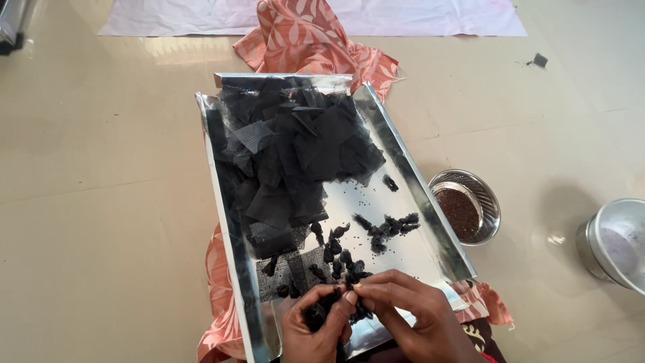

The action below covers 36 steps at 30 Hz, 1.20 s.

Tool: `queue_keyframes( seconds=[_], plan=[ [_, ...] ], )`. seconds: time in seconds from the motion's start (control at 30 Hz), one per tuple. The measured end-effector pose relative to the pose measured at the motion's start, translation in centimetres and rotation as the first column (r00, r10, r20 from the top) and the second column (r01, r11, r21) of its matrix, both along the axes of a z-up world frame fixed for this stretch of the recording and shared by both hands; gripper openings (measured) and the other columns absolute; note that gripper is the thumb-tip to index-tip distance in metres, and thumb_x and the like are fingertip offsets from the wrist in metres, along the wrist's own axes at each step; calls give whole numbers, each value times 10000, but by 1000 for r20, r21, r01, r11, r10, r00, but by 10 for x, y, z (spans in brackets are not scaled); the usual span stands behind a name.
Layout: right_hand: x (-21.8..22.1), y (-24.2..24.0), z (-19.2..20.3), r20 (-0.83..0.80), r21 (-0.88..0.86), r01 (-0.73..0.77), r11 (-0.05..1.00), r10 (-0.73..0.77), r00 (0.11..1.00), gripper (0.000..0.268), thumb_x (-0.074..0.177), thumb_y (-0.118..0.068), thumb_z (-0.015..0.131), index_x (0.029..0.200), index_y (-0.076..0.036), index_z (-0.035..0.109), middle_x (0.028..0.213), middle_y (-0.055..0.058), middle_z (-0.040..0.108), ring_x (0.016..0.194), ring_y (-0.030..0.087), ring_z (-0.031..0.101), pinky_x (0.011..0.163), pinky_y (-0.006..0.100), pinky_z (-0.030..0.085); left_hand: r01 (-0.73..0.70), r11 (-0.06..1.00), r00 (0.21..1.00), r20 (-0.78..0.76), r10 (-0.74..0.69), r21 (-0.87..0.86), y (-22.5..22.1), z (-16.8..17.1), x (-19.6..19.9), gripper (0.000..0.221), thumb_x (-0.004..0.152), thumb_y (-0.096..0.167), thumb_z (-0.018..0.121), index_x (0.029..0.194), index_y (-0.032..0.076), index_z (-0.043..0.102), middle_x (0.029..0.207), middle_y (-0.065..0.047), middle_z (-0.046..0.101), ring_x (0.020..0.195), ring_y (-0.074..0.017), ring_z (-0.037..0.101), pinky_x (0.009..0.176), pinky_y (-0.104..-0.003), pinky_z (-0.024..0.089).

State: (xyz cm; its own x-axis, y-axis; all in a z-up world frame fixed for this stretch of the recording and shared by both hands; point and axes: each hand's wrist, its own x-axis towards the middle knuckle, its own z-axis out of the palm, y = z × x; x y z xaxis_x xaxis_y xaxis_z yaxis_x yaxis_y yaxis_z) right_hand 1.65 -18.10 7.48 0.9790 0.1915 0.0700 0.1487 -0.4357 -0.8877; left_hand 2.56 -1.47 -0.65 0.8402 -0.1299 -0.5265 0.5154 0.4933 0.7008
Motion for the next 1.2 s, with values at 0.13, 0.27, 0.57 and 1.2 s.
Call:
queue_keyframes(
  seconds=[0.13, 0.27, 0.57, 1.2],
  plan=[
    [-3, -2, -1, -12, 40, 0, 999, 1, 1000, 280, 878, 65, 716, 1143, -11, 766, 1080, 114, 762, 989, 209, 795, 810, 305, 640, -18, 999, 999, 31, 19, -30, 1, 3, -2, 121, 826, 33, 793, 915, -34, 746, 644, -98, 703, 454, -109, 590, 383, -262, 403],
    [-4, -8, -5, -10, 94, -21, 995, 22, 1000, 278, 893, 66, 701, 1159, -1, 743, 1078, 125, 773, 983, 206, 790, 813, 306, 639, 5, 1000, 1000, 1, -5, 15, -3, 10, 2, 123, 812, 24, 807, 898, -26, 734, 632, -86, 683, 446, -95, 566, 378, -254, 381],
    [2, -25, -3, -182, 145, 76, 986, -48, 982, 215, 845, -15, 811, 1059, -12, 788, 963, 99, 803, 903, 164, 781, 784, 292, 619, 20, 993, 999, -22, -23, -119, -20, 8, 4, 117, 823, 3, 796, 898, -39, 717, 641, -95, 690, 420, -108, 548, 360, -277, 357],
    [16, -52, 21, -46, 292, -131, 947, 151, 987, 343, 925, 5, 702, 1268, 2, 678, 1120, 124, 728, 978, 192, 743, 755, 308, 598, 34, 996, 997, -65, -40, -79, -30, 22, 10, 120, 816, -31, 745, 911, -52, 674, 618, -120, 653, 398, -108, 496, 340, -290, 321]
  ],
)
